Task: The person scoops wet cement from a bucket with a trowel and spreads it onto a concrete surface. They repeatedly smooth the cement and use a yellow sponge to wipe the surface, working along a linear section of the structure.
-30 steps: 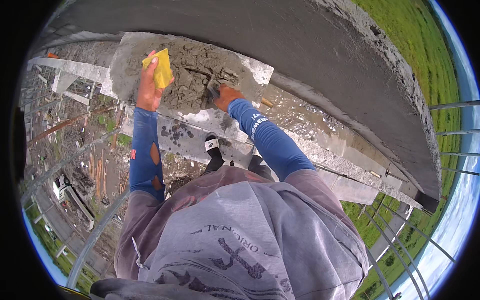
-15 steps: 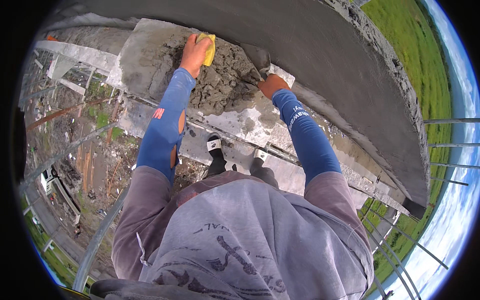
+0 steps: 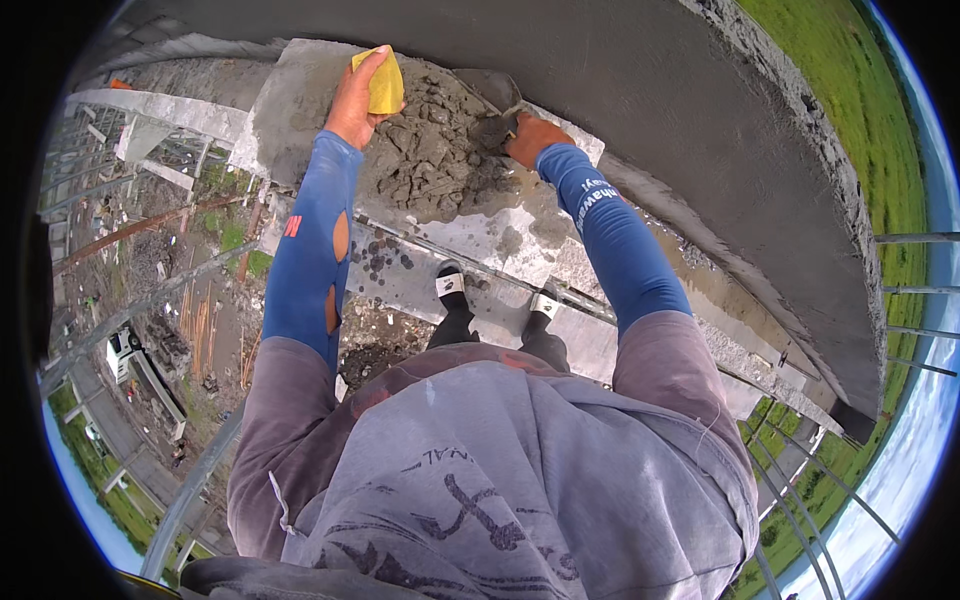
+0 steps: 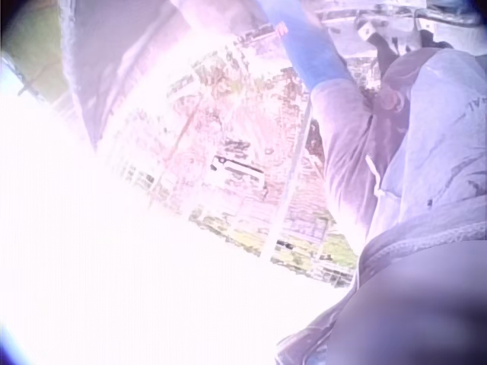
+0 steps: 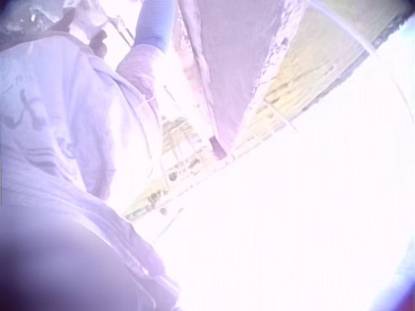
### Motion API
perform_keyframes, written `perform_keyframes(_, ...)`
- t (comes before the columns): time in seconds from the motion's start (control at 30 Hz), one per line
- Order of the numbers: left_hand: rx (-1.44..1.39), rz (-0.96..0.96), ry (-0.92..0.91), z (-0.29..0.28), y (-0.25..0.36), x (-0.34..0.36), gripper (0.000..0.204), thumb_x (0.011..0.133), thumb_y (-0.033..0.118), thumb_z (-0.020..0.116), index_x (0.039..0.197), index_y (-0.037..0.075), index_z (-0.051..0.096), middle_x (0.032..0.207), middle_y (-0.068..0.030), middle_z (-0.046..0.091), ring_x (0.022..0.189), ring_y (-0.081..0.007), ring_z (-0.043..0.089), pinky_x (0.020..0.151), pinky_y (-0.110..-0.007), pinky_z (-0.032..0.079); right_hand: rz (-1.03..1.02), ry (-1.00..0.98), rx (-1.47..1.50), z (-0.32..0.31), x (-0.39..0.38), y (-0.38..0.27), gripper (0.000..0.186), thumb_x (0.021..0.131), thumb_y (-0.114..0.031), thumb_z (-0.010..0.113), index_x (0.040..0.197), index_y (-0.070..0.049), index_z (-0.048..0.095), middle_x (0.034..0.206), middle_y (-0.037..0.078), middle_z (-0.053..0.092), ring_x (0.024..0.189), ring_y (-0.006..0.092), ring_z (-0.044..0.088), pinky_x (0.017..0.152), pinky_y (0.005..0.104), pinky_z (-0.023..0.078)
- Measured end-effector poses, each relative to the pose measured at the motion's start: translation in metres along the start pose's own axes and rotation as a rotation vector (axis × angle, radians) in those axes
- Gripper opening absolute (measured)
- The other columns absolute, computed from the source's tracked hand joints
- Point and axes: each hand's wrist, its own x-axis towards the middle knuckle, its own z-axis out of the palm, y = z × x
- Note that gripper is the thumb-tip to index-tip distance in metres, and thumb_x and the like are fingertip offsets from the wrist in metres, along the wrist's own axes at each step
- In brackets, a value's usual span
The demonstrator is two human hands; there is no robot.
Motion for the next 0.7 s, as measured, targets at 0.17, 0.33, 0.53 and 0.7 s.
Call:
perform_keyframes(0.17,0.069,0.11,0.019,0.015,-0.01,-0.012,0.069,0.084,0.039,0.085,0.133,0.005,0.05,0.11,-0.007,0.063,0.096,-0.0193,0.066,0.073,-0.041,0.061,-0.217,-0.109,-0.145,0.02,0.03,-0.051,0.045,0.091,-0.012,0.056,0.134,0.003,0.059,0.129,0.027,0.07,0.12,0.0405,0.069,0.105,0.0502,0.054)
perform_keyframes(0.33,-0.043,0.141,-0.006,0.015,-0.025,-0.009,0.056,0.083,0.021,0.082,0.127,-0.001,0.055,0.107,-0.0091,0.066,0.093,-0.0186,0.067,0.08,-0.036,0.056,-0.121,-0.047,-0.263,0.032,-0.057,-0.028,0.035,0.094,-0.008,0.054,0.127,0.003,0.053,0.111,0.03,0.074,0.11,0.0439,0.073,0.096,0.0528,0.056)
perform_keyframes(0.53,-0.006,0.023,0.008,0.044,-0.061,-0.007,0.04,0.083,0.012,0.074,0.118,0.001,0.06,0.102,-0.0085,0.067,0.089,-0.0187,0.067,0.08,-0.035,0.056,0.016,-0.099,-0.156,0.059,-0.078,-0.057,0.033,0.093,-0.01,0.054,0.123,0.004,0.05,0.11,0.031,0.074,0.109,0.0441,0.073,0.095,0.0518,0.056)
perform_keyframes(0.7,-0.073,0.008,-0.002,0.069,-0.07,-0.013,0.05,0.082,0.014,0.076,0.126,0.001,0.057,0.105,-0.0082,0.066,0.093,-0.0199,0.066,0.08,-0.037,0.055,0.062,-0.062,-0.032,0.037,-0.082,-0.015,0.039,0.092,-0.018,0.061,0.125,0.001,0.056,0.117,0.029,0.073,0.112,0.0451,0.071,0.098,0.0517,0.055)
